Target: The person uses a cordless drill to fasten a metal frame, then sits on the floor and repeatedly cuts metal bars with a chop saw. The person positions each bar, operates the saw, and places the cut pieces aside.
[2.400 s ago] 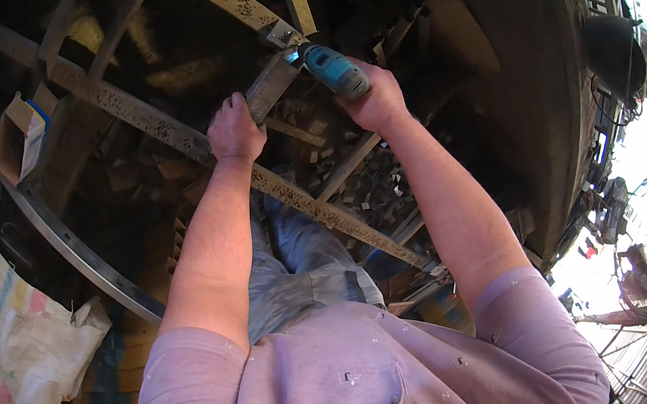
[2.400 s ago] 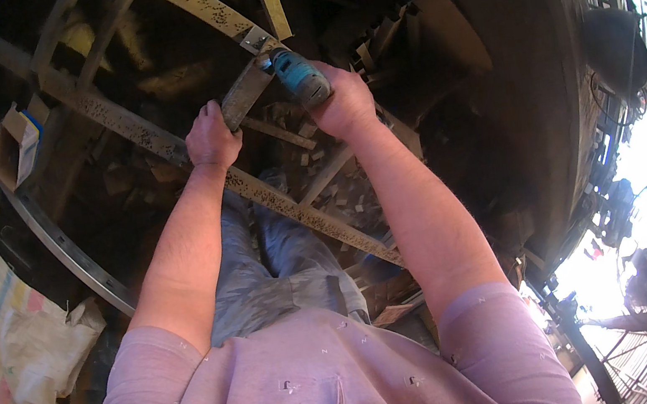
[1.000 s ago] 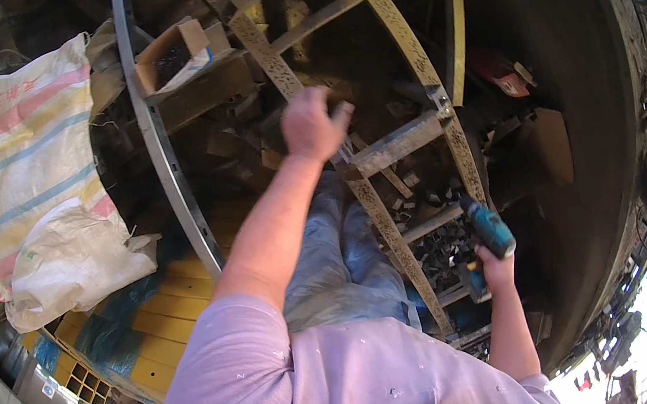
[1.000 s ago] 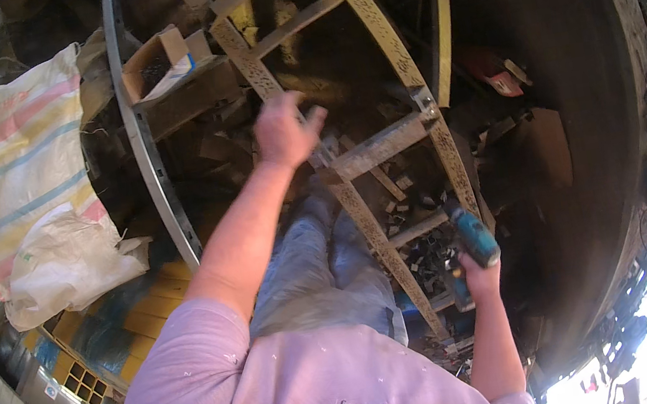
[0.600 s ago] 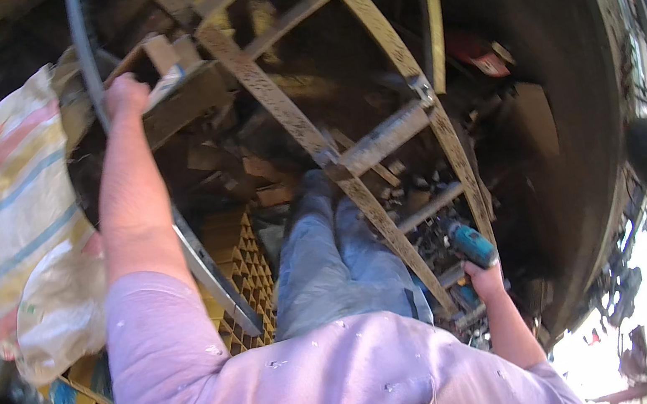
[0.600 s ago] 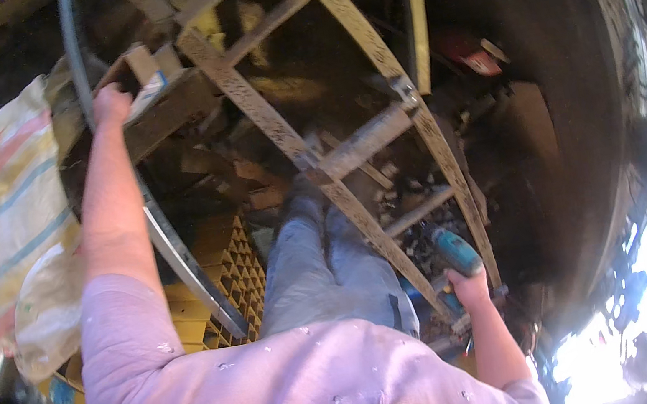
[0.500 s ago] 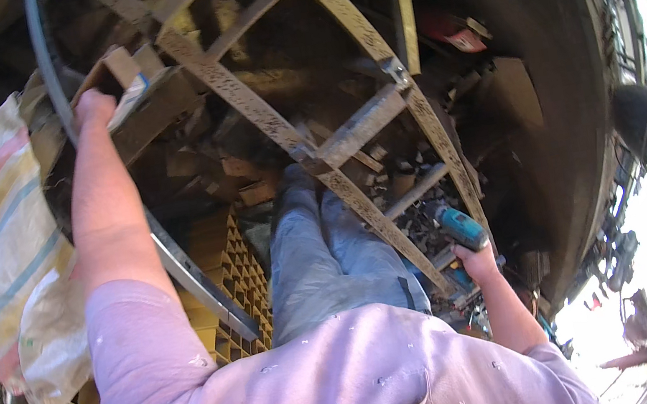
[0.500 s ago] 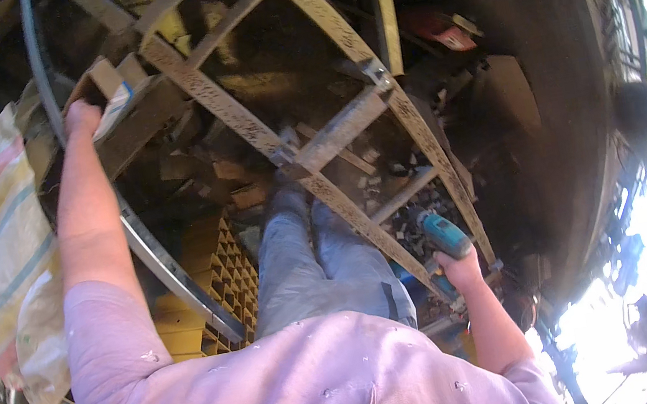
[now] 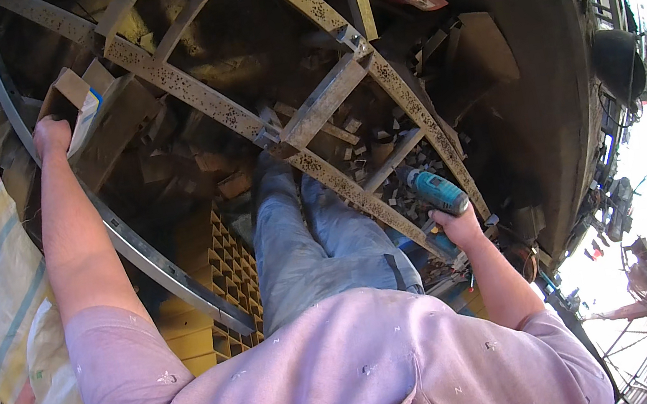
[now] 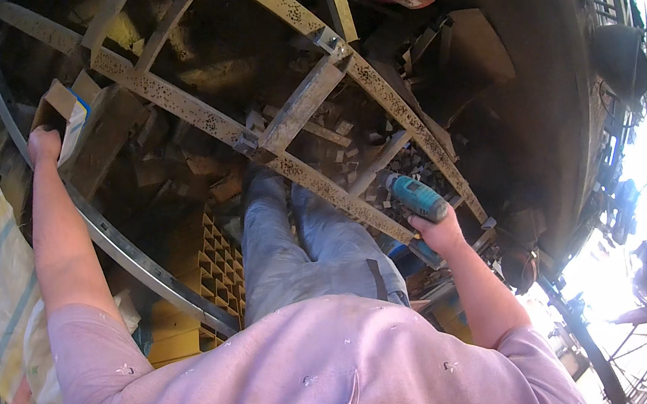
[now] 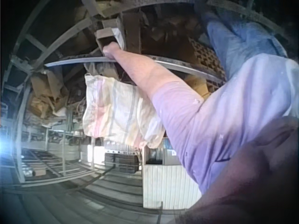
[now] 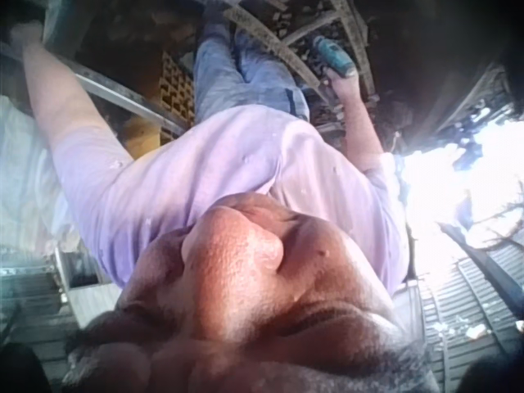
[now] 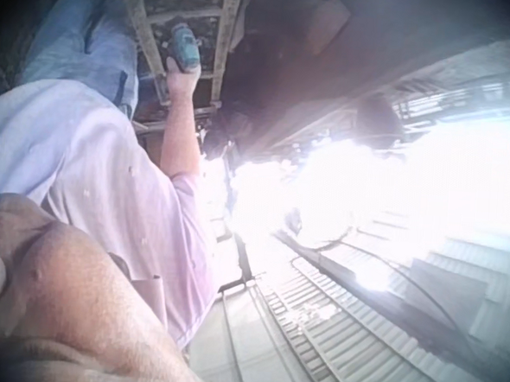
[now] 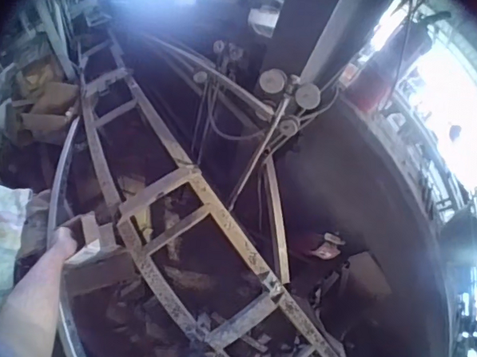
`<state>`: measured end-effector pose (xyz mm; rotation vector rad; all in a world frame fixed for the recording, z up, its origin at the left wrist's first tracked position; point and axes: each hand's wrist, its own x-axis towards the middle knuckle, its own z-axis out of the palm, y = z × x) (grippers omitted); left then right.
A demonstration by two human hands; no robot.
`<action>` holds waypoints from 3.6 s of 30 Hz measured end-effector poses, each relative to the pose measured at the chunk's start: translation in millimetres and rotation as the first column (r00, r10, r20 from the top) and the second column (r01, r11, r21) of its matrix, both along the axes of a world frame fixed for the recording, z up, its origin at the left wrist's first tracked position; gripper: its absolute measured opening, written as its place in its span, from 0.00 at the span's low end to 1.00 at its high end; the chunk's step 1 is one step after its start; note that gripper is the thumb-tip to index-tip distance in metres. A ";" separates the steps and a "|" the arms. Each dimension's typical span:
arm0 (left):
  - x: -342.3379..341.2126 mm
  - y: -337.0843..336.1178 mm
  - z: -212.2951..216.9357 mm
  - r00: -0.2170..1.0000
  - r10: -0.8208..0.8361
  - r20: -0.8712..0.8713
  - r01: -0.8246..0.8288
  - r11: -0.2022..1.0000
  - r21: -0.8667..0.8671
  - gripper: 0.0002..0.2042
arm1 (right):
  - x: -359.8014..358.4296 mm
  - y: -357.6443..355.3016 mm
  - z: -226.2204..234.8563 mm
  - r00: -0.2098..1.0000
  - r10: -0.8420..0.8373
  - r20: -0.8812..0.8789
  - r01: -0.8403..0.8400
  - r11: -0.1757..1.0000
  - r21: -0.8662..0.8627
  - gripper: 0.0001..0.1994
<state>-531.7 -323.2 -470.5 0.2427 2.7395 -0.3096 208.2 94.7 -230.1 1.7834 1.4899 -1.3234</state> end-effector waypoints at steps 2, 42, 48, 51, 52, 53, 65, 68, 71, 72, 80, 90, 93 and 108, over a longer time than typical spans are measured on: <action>-0.8 -4.1 6.7 0.999 -0.046 0.003 0.046 0.999 -0.010 0.15 | -10.0 -2.7 5.3 1.000 -0.012 -0.005 0.012 1.000 0.004 0.23; 515.5 146.5 205.1 0.014 -0.325 0.946 -0.853 -0.498 -0.158 0.06 | -51.6 -62.0 47.3 0.494 0.348 -0.797 -0.439 0.891 0.117 0.20; 518.4 143.5 208.3 -0.001 -0.308 0.951 -0.847 -0.505 -0.164 0.06 | -49.6 -68.3 50.1 0.558 0.283 -0.780 -0.397 0.916 0.048 0.18; 518.2 141.2 204.8 0.006 -0.314 0.949 -0.853 -0.497 -0.159 0.06 | -48.6 -68.6 47.2 0.505 0.363 -0.783 -0.438 0.890 0.130 0.19; 517.4 140.6 203.9 0.005 -0.302 0.953 -0.859 -0.490 -0.150 0.06 | -47.8 -68.3 44.2 0.461 0.417 -0.783 -0.456 0.869 0.194 0.19; 516.8 140.2 203.1 0.003 -0.288 0.958 -0.865 -0.482 -0.142 0.06 | -47.7 -68.5 41.5 0.461 0.418 -0.783 -0.458 0.868 0.194 0.20; 510.2 148.2 136.0 -0.029 -0.238 0.971 -0.912 -0.390 -0.123 0.11 | -64.4 -80.3 -0.4 0.648 0.435 -0.625 -0.463 0.877 0.130 0.29; 517.7 142.8 56.0 0.162 0.087 0.983 -0.940 -0.290 0.181 0.10 | -71.4 -82.4 -16.3 0.685 0.433 -0.587 -0.463 0.880 0.109 0.27; 511.8 150.8 6.5 0.289 0.277 0.916 -0.933 -0.134 0.335 0.10 | -80.6 -85.1 -36.5 0.701 0.451 -0.553 -0.459 0.878 0.134 0.27; 510.4 154.4 -3.1 0.328 0.312 0.892 -0.926 -0.078 0.368 0.11 | -82.5 -85.9 -43.4 0.693 0.472 -0.545 -0.466 0.870 0.161 0.28; 511.4 167.1 -33.2 0.332 0.363 0.871 -0.923 -0.066 0.379 0.10 | -94.1 -91.7 -82.1 0.720 0.478 -0.503 -0.467 0.870 0.159 0.30; 509.7 163.4 -33.8 0.321 0.315 0.893 -0.929 -0.076 0.361 0.10 | -102.3 -92.2 -89.6 0.743 0.460 -0.486 -0.471 0.875 0.109 0.30; 509.7 162.8 -35.2 0.321 0.309 0.895 -0.928 -0.084 0.362 0.09 | -102.1 -92.7 -92.9 0.748 0.466 -0.472 -0.470 0.875 0.117 0.30; 514.7 160.7 -45.9 0.330 0.292 0.898 -0.914 -0.139 0.381 0.08 | -110.8 -103.7 -118.7 0.726 0.570 -0.386 -0.510 0.822 0.253 0.27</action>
